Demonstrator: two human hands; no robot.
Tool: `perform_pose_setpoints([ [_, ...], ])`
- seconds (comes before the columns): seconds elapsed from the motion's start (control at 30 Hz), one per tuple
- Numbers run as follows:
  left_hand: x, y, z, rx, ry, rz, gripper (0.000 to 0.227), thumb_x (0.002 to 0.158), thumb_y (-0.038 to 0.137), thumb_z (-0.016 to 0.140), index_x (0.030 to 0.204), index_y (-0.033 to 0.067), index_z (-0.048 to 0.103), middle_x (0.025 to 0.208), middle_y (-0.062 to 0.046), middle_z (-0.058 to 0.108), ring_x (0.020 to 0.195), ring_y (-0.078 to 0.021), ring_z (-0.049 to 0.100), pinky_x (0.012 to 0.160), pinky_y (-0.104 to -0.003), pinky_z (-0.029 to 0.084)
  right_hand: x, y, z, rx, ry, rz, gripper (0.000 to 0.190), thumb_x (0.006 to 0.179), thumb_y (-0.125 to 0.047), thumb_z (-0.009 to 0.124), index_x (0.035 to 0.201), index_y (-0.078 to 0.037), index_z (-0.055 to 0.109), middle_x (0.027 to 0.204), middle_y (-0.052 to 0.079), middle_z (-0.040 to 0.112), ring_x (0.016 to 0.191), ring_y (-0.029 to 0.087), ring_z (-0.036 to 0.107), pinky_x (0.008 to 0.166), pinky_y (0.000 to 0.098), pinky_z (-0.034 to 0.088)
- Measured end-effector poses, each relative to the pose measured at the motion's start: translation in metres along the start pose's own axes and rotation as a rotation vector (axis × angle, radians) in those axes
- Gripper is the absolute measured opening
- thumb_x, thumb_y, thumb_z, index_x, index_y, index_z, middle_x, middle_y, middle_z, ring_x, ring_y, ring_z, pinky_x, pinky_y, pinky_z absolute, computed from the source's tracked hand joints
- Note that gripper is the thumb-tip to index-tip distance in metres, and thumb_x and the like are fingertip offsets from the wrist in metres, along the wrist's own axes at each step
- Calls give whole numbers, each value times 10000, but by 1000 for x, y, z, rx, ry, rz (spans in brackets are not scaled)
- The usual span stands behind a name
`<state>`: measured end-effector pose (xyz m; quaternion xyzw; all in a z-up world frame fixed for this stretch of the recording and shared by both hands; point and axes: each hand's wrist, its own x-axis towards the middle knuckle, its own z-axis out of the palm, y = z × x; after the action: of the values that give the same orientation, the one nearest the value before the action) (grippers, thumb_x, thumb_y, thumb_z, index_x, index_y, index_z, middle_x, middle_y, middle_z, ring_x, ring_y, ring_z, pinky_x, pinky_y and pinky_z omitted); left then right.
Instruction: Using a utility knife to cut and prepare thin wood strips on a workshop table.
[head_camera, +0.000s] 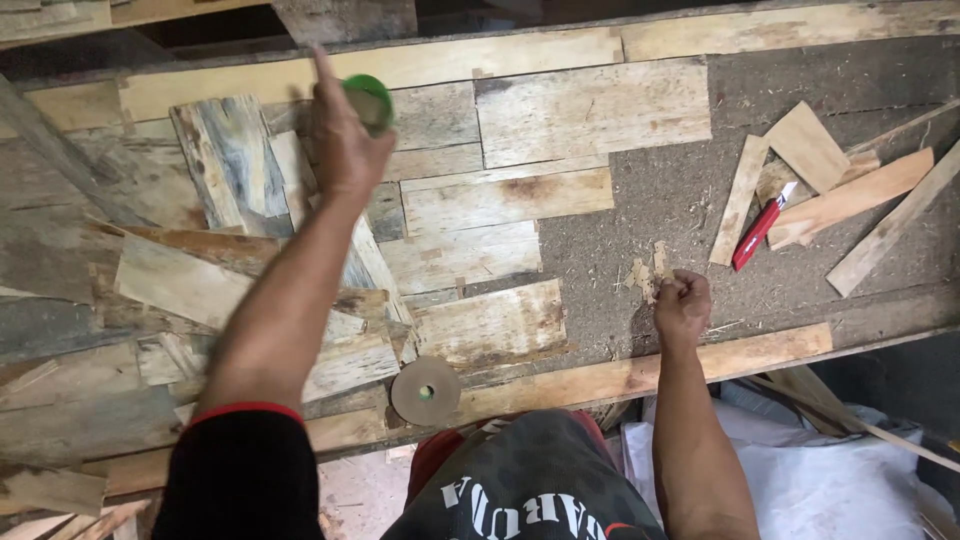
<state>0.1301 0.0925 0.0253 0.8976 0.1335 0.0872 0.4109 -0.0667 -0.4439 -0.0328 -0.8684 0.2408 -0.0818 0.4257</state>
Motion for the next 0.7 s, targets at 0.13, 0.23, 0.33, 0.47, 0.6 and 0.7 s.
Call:
perform_pose_setpoints([
  [0.13, -16, 25, 30, 22, -31, 122, 1395, 752, 37, 935, 1652, 278, -103, 1602, -220, 369, 1475, -396, 414, 1194, -490, 464, 5, 15, 6, 206, -10, 82, 56, 1032, -13, 585, 1080, 15, 594, 885, 67, 700, 723, 115, 653, 637, 252, 551],
  [0.23, -20, 32, 46, 125, 27, 246, 1425, 750, 104, 980, 1621, 269, -136, 1572, -276, 320, 1451, -510, 312, 1173, -586, 382, 8, 36, 5, 371, -18, 130, 75, 1016, -13, 607, 1084, 5, 584, 870, 51, 704, 718, 107, 662, 649, 233, 557],
  [0.33, -23, 39, 52, 88, -62, 88, 1348, 810, 130, 936, 1644, 298, -110, 1616, -243, 326, 1518, -464, 327, 1217, -553, 394, 9, 51, 3, 402, -3, 184, 96, 1011, -1, 643, 1100, 1, 608, 853, 39, 682, 701, 96, 631, 620, 217, 523],
  [0.47, -25, 42, 59, 123, -39, 70, 1365, 780, 138, 961, 1625, 272, -104, 1629, -291, 253, 1503, -495, 258, 1223, -583, 266, 5, 35, 0, 464, 3, 349, 155, 992, -11, 672, 1135, -30, 616, 820, 19, 656, 626, 91, 591, 530, 219, 483],
  [0.6, -27, 44, 60, 179, -39, 30, 1331, 773, 143, 957, 1644, 220, -46, 1619, -286, 267, 1501, -485, 271, 1240, -556, 245, -2, 21, -4, 563, 2, 440, 246, 968, -13, 662, 1198, -94, 629, 839, 6, 664, 597, 83, 581, 475, 216, 462],
  [0.7, -31, 52, 53, 173, -94, -39, 1273, 811, 172, 926, 1700, 156, 15, 1631, -203, 366, 1525, -416, 376, 1310, -513, 288, -6, 7, -6, 620, -4, 467, 270, 971, -17, 673, 1216, -117, 621, 860, 1, 667, 607, 81, 587, 470, 211, 452],
])
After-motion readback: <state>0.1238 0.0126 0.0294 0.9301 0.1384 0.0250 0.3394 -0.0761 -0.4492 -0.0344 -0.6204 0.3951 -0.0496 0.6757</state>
